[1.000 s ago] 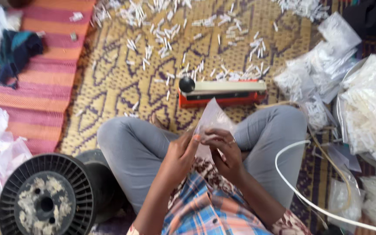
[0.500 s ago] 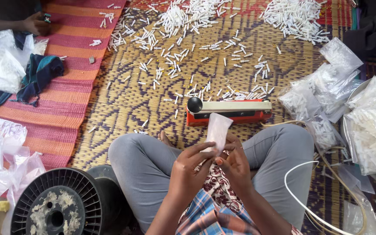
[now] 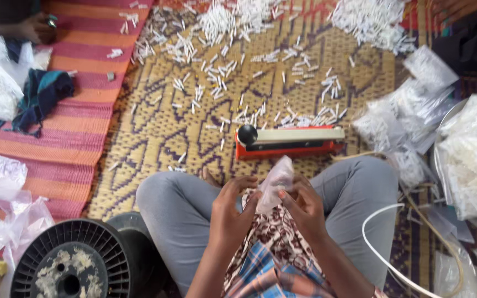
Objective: The person sits on a mat and packs white cotton buds into small plastic bags. They use a handheld heat sealer to seal each bag after filling it, then place the sealed package aside. The process is repeated multiple times with a pile of cotton buds nearby.
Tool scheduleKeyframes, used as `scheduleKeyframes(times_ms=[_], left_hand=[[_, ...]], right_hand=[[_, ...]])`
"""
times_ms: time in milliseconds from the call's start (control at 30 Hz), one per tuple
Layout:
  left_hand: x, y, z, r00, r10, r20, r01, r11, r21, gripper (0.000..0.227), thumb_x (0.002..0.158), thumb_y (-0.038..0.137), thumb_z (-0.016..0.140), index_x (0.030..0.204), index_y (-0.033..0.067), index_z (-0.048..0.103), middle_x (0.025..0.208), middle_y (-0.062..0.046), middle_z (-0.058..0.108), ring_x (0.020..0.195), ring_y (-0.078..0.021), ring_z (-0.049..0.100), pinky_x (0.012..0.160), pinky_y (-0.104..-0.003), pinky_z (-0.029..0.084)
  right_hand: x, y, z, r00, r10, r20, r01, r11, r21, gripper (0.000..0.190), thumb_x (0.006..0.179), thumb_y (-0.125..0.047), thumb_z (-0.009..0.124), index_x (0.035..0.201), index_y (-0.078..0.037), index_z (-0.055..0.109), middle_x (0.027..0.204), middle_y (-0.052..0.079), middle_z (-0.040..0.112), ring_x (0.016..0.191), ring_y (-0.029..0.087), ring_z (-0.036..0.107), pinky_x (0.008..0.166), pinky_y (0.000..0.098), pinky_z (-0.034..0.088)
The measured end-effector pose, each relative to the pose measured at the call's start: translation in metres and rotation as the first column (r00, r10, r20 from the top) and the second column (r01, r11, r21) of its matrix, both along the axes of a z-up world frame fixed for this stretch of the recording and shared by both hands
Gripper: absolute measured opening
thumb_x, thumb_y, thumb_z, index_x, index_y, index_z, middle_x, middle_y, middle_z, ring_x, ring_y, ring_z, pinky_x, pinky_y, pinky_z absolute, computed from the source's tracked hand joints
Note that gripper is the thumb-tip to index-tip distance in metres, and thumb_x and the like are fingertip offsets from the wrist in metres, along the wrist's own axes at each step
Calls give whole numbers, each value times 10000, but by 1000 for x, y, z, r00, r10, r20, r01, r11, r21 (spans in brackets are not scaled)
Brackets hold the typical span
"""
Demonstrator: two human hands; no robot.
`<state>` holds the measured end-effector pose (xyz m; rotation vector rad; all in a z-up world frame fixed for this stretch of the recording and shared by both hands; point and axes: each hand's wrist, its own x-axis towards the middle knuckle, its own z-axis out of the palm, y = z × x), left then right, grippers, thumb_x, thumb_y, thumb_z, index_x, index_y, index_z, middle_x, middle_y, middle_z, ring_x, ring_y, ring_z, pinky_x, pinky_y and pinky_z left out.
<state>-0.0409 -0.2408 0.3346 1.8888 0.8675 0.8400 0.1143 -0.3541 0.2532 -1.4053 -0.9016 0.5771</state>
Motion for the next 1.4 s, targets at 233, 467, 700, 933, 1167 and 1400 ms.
scheduleKeyframes(times_ms=[233,467,700,933,1167,1400], left_hand=[[-44,20,-16,943,188,-276,-221,971,-93,161,879,101,753,993,14,680,912,-138,763,880,-247,776,761,-369,586],[-78,28,-2,921,368,-131,-380,922,-82,151,965,77,718,1004,4,591,897,-95,684,828,-147,681,777,-300,578],[-56,39,12,950,313,10,-313,949,-23,176,943,39,715,1050,-1,582,930,-106,664,862,-153,676,780,-299,569],[-54,28,19,962,263,74,-267,962,50,242,905,12,715,1113,-5,594,952,-121,673,894,-160,689,776,-302,558],[-52,50,36,943,330,-36,-315,925,210,211,913,49,726,1098,43,623,954,-141,729,902,-252,763,787,-369,587],[-21,86,-2,918,310,-249,-248,935,252,283,903,108,678,1182,61,675,949,-159,715,854,-356,694,694,-468,539]], right_hand=[[10,58,30,145,985,90,-932,167,-322,461,968,-278,730,1301,20,616,1186,180,671,1078,287,639,903,411,506],[83,149,167,691,459,-558,-241,874,422,411,1022,-271,567,1353,-34,510,1273,190,619,1139,314,600,918,480,570],[28,99,269,866,280,414,-499,538,679,276,962,-234,591,1189,-78,585,1237,147,655,1106,300,651,884,472,616],[-6,137,194,292,382,877,-646,755,-114,106,955,-168,671,943,-66,647,909,88,660,898,281,690,788,468,594],[5,118,142,177,700,692,-535,658,-530,158,911,-192,685,1038,-103,717,814,120,676,865,331,679,792,499,534],[46,101,241,563,272,780,-623,761,183,384,955,-143,678,1321,-53,605,1358,174,624,1262,366,575,1072,492,469]])
